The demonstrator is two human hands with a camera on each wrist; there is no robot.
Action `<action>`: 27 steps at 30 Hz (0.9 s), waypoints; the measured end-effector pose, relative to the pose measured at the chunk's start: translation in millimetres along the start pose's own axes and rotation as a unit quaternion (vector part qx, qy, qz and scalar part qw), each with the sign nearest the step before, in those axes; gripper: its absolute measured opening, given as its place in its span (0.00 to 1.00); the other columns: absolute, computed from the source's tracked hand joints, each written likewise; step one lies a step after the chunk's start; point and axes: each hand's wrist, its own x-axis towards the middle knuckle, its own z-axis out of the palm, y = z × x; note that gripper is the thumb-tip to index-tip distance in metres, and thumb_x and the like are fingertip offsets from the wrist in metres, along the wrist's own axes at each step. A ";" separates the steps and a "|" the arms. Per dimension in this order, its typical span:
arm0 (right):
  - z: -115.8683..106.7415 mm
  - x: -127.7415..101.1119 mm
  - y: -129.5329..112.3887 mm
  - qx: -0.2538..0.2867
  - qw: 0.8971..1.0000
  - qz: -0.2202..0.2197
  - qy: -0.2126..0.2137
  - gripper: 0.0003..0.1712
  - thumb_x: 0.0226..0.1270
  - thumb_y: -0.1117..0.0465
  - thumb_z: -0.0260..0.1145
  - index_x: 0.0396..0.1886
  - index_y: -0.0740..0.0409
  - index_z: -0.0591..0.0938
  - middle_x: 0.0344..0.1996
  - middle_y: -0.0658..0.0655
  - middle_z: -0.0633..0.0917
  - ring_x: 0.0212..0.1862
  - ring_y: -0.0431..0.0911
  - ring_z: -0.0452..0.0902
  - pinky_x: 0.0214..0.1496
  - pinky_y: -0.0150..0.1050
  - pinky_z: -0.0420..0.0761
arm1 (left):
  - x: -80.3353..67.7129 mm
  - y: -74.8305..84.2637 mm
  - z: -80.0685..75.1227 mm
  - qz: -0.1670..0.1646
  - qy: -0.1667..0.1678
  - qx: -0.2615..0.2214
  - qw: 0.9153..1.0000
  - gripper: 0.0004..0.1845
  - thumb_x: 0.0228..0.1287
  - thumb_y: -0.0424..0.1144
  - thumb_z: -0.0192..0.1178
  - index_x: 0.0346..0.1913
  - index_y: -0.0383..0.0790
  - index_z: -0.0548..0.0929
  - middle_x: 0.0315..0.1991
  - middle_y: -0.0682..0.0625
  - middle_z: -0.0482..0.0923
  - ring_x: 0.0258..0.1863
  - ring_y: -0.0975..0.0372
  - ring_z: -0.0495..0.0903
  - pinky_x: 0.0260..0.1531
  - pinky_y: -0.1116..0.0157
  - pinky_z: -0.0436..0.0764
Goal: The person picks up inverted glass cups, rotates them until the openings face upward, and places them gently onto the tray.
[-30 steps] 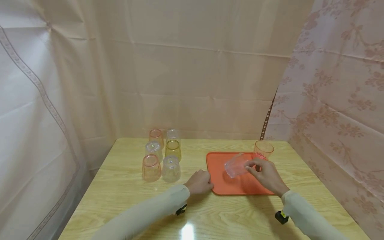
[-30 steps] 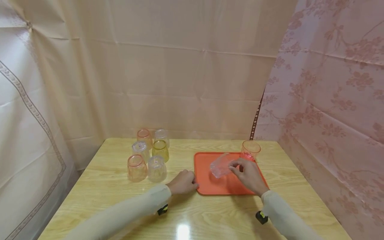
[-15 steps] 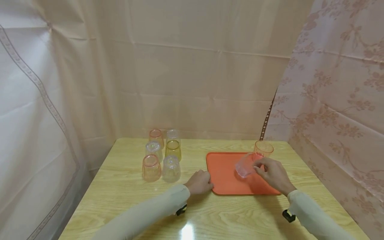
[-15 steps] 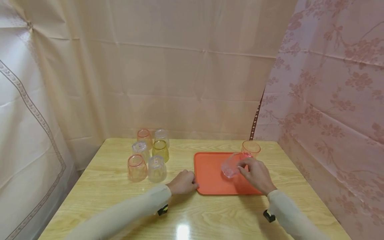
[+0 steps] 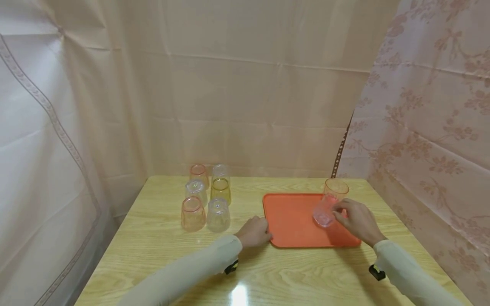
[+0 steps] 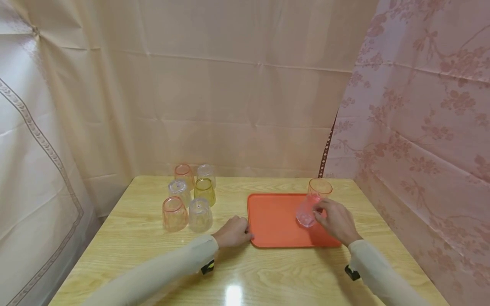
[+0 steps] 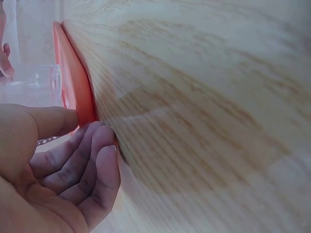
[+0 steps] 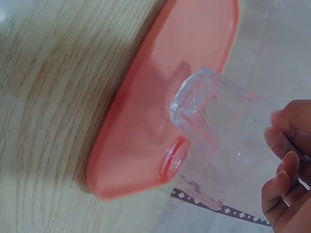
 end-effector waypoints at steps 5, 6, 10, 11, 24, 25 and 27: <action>-2.8 -0.7 6.5 -0.008 1.000 0.015 -0.018 0.06 0.58 0.68 0.76 0.36 0.59 0.90 0.31 0.50 0.83 0.30 0.48 0.80 0.29 0.44 0.78 | 1.1 -0.7 0.4 0.002 0.000 -0.002 1.000 0.30 0.67 0.40 0.68 0.11 0.47 0.64 0.07 0.61 0.53 0.09 0.70 0.53 0.12 0.72 0.59; -3.4 -0.7 7.5 -0.010 1.000 0.019 -0.023 0.06 0.59 0.68 0.76 0.37 0.60 0.90 0.31 0.50 0.83 0.30 0.48 0.80 0.30 0.45 0.79 | 1.1 -0.8 0.4 0.003 0.000 0.000 1.000 0.30 0.67 0.40 0.68 0.11 0.47 0.63 0.07 0.61 0.53 0.09 0.70 0.53 0.12 0.72 0.59; -4.8 -0.5 12.6 -0.015 0.998 0.035 -0.041 0.07 0.60 0.66 0.75 0.38 0.60 0.90 0.33 0.51 0.84 0.30 0.48 0.79 0.29 0.46 0.79 | 1.0 -2.2 1.9 0.008 0.007 0.005 1.000 0.30 0.67 0.39 0.69 0.11 0.48 0.64 0.08 0.61 0.53 0.09 0.70 0.53 0.12 0.72 0.59; -4.9 -0.7 14.0 -0.017 0.998 0.037 -0.043 0.07 0.60 0.66 0.75 0.38 0.60 0.90 0.33 0.51 0.83 0.30 0.48 0.80 0.29 0.46 0.79 | 1.1 -2.6 2.4 0.009 0.007 0.005 1.000 0.30 0.67 0.39 0.69 0.11 0.48 0.64 0.08 0.61 0.54 0.09 0.70 0.53 0.12 0.72 0.59; -6.3 -1.9 26.5 -0.041 0.998 0.029 -0.041 0.06 0.58 0.66 0.76 0.36 0.60 0.90 0.31 0.51 0.83 0.30 0.49 0.80 0.27 0.46 0.78 | -0.1 -1.7 1.7 0.012 0.003 -0.011 1.000 0.28 0.66 0.38 0.68 0.11 0.47 0.65 0.07 0.61 0.56 0.08 0.71 0.55 0.11 0.73 0.59; -6.4 -1.8 26.9 -0.042 0.998 0.028 -0.042 0.06 0.58 0.66 0.76 0.36 0.60 0.90 0.31 0.51 0.83 0.30 0.49 0.81 0.28 0.46 0.78 | -0.2 -1.4 1.3 0.013 0.003 -0.012 1.000 0.29 0.66 0.38 0.68 0.11 0.47 0.65 0.07 0.61 0.56 0.08 0.71 0.54 0.11 0.73 0.59; -6.6 -1.9 27.5 -0.045 0.998 0.028 -0.045 0.06 0.58 0.66 0.76 0.36 0.61 0.90 0.31 0.51 0.83 0.31 0.49 0.81 0.28 0.47 0.79 | -0.3 -1.0 1.0 0.012 0.002 -0.012 1.000 0.29 0.67 0.38 0.68 0.11 0.47 0.65 0.07 0.61 0.56 0.09 0.71 0.54 0.12 0.73 0.58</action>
